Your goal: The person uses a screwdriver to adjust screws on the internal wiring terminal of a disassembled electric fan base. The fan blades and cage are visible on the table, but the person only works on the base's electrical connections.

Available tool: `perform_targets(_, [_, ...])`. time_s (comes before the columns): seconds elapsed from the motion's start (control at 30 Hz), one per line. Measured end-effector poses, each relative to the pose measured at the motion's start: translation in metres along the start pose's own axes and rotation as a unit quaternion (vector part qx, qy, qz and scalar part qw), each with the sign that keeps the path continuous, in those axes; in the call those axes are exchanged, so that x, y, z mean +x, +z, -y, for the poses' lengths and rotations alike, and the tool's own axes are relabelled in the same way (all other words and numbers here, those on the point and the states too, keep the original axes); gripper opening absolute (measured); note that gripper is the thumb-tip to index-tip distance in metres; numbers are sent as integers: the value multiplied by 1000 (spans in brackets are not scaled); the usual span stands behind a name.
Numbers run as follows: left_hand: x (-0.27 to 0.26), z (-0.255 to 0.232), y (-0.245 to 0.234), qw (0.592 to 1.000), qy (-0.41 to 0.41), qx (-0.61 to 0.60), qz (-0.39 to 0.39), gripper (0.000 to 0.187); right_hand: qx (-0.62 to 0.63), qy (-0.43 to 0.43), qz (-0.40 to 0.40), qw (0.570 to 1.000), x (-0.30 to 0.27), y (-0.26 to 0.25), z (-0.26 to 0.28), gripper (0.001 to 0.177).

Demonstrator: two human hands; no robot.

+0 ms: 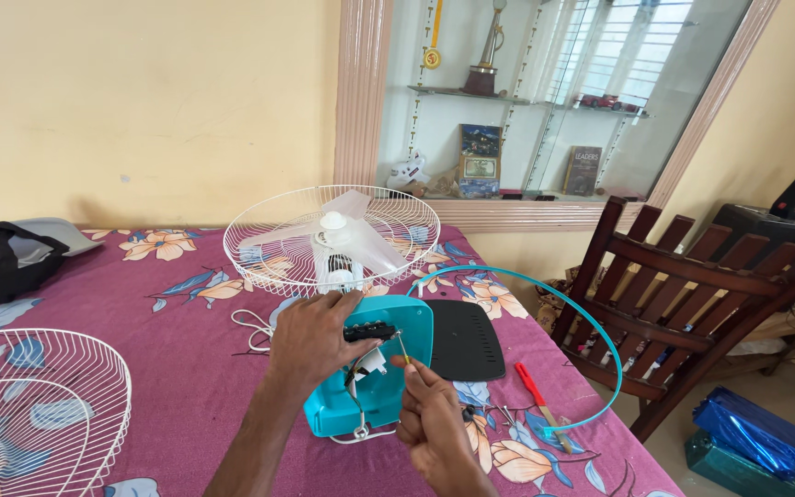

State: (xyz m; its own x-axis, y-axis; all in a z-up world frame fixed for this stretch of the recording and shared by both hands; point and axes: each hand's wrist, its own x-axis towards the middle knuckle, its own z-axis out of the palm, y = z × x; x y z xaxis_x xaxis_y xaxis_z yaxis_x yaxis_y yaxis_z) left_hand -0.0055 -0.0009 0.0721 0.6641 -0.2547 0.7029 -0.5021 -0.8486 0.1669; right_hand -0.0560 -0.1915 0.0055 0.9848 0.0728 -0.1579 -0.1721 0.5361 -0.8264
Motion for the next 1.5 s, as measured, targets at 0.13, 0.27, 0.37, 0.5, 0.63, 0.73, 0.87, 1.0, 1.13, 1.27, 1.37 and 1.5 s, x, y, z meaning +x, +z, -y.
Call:
perform_targets(0.13, [-1, 0, -1, 1000, -5, -5, -9, 73, 84, 48, 15, 995, 2, -2, 1, 34])
perform_targets(0.27, [-2, 0, -4, 1000, -5, -10, -11, 73, 106, 50, 31, 993, 2, -5, -3, 34])
perform_targets(0.37, [-2, 0, -5, 1000, -13, -9, 10, 74, 79, 41, 48, 995, 4, -12, -2, 36])
perform_targets(0.5, [-5, 0, -7, 1000, -6, -7, 15, 78, 22, 4, 80, 997, 2, -23, -5, 39])
perform_targets(0.63, [-7, 1, -9, 1000, 6, -21, -21, 85, -55, -31, 48, 997, 1, -36, -7, 39])
perform_targets(0.73, [-11, 4, -8, 992, -18, -102, -72, 88, -104, -58, 42, 992, 0, -46, -9, 41])
perform_targets(0.87, [-28, 12, 6, 949, -80, -267, -149, 95, -167, -73, 2, 983, 3, -60, -12, 46])
perform_targets(1.0, [-56, 24, 37, 889, -201, -369, -179, 108, -190, -68, -43, 979, 10, -74, -20, 46])
perform_targets(1.13, [-84, 24, 66, 866, -256, -395, -169, 121, -199, -95, -43, 974, 21, -89, -33, 34])
perform_targets(1.27, [-95, 3, 81, 824, -260, -479, -155, 137, -256, -185, -37, 948, 28, -93, -49, 25])
perform_targets(1.37, [-92, -15, 84, 800, -275, -501, -182, 144, -340, -225, -59, 911, 23, -89, -53, 21])
perform_targets(1.5, [-84, -23, 80, 876, -280, -306, -244, 147, -534, -234, -122, 803, 10, -78, -49, 18])
